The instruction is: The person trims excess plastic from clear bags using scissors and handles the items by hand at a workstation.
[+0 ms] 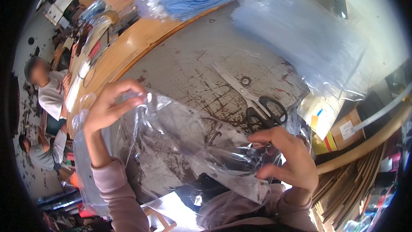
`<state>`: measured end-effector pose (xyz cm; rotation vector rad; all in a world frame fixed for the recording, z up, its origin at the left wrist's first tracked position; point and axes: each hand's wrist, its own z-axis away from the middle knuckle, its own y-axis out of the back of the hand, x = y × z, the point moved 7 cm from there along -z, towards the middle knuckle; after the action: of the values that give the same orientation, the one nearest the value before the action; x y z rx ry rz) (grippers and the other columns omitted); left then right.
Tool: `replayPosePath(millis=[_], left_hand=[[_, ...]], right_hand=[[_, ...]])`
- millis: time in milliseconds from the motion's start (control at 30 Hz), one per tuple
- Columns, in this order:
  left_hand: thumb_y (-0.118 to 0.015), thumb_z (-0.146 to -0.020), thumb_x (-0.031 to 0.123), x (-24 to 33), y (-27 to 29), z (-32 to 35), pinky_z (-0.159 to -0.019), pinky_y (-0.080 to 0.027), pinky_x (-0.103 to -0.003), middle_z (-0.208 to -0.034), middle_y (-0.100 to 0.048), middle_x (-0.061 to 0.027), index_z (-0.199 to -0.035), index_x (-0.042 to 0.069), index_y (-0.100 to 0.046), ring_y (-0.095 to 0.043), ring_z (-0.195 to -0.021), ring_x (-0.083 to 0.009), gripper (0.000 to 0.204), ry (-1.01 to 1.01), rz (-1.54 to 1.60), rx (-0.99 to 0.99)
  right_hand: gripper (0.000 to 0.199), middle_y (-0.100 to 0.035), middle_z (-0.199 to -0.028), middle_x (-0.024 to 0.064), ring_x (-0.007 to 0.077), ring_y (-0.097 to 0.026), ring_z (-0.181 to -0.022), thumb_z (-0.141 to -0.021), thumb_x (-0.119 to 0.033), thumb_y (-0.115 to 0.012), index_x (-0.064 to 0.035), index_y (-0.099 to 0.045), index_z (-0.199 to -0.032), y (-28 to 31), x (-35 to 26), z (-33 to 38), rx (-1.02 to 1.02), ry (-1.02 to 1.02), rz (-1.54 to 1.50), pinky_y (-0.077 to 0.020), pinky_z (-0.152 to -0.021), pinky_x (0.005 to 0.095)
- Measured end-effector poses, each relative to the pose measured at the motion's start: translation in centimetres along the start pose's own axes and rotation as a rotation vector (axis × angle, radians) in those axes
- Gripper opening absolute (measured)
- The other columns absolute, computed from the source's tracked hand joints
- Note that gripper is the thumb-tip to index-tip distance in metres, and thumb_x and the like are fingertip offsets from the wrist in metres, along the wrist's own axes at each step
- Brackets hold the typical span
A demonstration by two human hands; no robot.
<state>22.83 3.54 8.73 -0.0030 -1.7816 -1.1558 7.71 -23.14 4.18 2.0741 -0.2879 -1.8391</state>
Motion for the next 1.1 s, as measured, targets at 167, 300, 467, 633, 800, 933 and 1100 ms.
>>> replayPosePath(millis=[167, 300, 467, 633, 800, 933, 1100], left_hand=[[-0.064, -0.086, 0.017, -1.6, -1.2, -1.1, -0.074, -0.046, -0.031, -0.086, -0.064, -0.0090, -0.094, 0.001, -0.060, -0.061, -0.081, -0.0170, 0.018, -0.013, -0.058, -0.004], [-0.064, -0.086, 0.016, -1.9, -1.2, -0.8, -0.075, -0.046, -0.030, -0.085, -0.065, -0.0095, -0.094, 0.001, -0.060, -0.061, -0.080, -0.0188, 0.017, -0.022, -0.027, -0.026], [-0.062, -0.088, 0.016, -1.8, -1.2, -1.1, -0.075, -0.043, -0.029, -0.086, -0.060, -0.0051, -0.095, 0.001, -0.058, -0.054, -0.082, -0.0122, 0.018, 0.052, -0.118, -0.064], [-0.062, -0.086, 0.016, -1.7, -1.4, -1.1, -0.072, -0.044, -0.035, -0.085, -0.064, -0.0121, -0.093, 0.002, -0.058, -0.062, -0.081, -0.0254, 0.017, -0.027, -0.213, -0.004], [-0.062, -0.086, 0.017, -2.7, -1.8, -1.2, -0.072, -0.044, -0.034, -0.085, -0.064, -0.0120, -0.094, 0.002, -0.058, -0.061, -0.081, -0.0252, 0.018, 0.008, -0.157, -0.054], [-0.062, -0.086, 0.018, -2.8, -2.0, -1.5, -0.072, -0.044, -0.032, -0.084, -0.064, -0.0109, -0.095, 0.001, -0.059, -0.060, -0.079, -0.0223, 0.019, 0.029, -0.134, -0.078], [-0.064, -0.084, 0.015, -3.4, -2.1, -1.2, -0.070, -0.044, -0.031, -0.084, -0.065, -0.0098, -0.094, 0.001, -0.060, -0.060, -0.076, -0.0194, 0.017, 0.062, -0.143, -0.072]], right_hand=[[0.090, -0.053, -0.107, 0.0164, 0.0280, -0.057, -0.095, -0.042, -0.064, -0.077, -0.0001, -0.062, -0.104, -0.4, -0.3, 1.3, -0.096, 0.090, 0.125, -0.0442, -0.080, 0.0321], [0.088, -0.053, -0.110, 0.0160, 0.0276, -0.057, -0.094, -0.040, -0.059, -0.082, -0.0028, -0.062, -0.104, -0.6, 0.2, 1.8, -0.066, -0.021, 0.171, -0.0442, -0.081, 0.0333], [0.108, -0.028, -0.138, 0.0271, 0.0381, -0.037, -0.118, -0.038, -0.072, -0.076, -0.0047, -0.057, -0.121, -1.4, -1.7, 2.2, -0.126, 0.193, 0.319, -0.0380, -0.089, 0.0439], [0.104, -0.016, -0.144, 0.0310, 0.0402, -0.033, -0.120, -0.043, -0.059, -0.083, -0.0117, -0.052, -0.130, -3.2, -0.8, 2.8, -0.079, 0.138, 0.427, -0.0400, -0.088, 0.0442], [0.075, -0.019, -0.144, 0.0284, 0.0340, -0.044, -0.103, -0.056, -0.029, -0.084, -0.0182, -0.057, -0.126, -3.8, 0.7, 3.6, 0.102, 0.138, 0.542, -0.0433, -0.082, 0.0420], [0.058, -0.025, -0.143, 0.0242, 0.0286, -0.047, -0.097, -0.061, -0.012, -0.079, -0.0188, -0.064, -0.117, -3.5, 1.3, 3.9, 0.128, 0.188, 0.560, -0.0472, -0.077, 0.0364], [0.040, -0.033, -0.137, 0.0194, 0.0229, -0.050, -0.095, -0.065, -0.006, -0.079, -0.0175, -0.071, -0.102, -3.0, 1.9, 4.3, 0.252, 0.177, 0.364, -0.0523, -0.071, 0.0295]])
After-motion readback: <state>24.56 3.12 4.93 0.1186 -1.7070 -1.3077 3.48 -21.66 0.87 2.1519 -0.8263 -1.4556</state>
